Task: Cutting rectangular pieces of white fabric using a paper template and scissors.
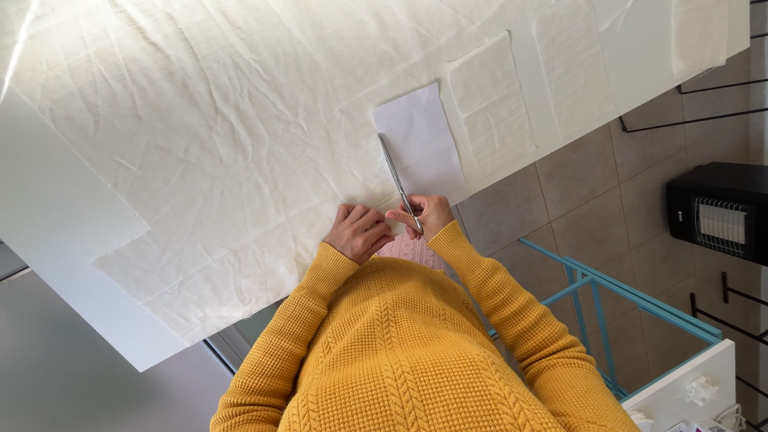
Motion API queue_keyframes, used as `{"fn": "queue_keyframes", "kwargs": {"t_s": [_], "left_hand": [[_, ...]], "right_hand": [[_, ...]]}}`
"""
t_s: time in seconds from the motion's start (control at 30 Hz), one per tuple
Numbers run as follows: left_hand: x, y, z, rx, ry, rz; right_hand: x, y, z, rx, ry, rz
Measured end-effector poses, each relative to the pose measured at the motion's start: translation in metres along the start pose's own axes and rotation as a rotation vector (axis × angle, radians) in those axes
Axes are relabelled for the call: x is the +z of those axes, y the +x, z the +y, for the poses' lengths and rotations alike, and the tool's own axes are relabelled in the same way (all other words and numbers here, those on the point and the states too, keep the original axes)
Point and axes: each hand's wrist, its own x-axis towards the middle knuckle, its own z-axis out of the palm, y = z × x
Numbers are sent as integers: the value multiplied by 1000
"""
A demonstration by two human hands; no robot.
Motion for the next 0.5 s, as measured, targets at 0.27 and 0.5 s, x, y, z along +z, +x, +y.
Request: {"fn": "queue_keyframes", "kwargs": {"t_s": [0.27, 0.5], "left_hand": [[1, 0, -1, 24, 19, -2], [6, -5, -3, 9, 39, -23]], "right_hand": [[-5, 11, -6, -30, 27, -47], [-2, 15, -16, -22, -28, -7]]}}
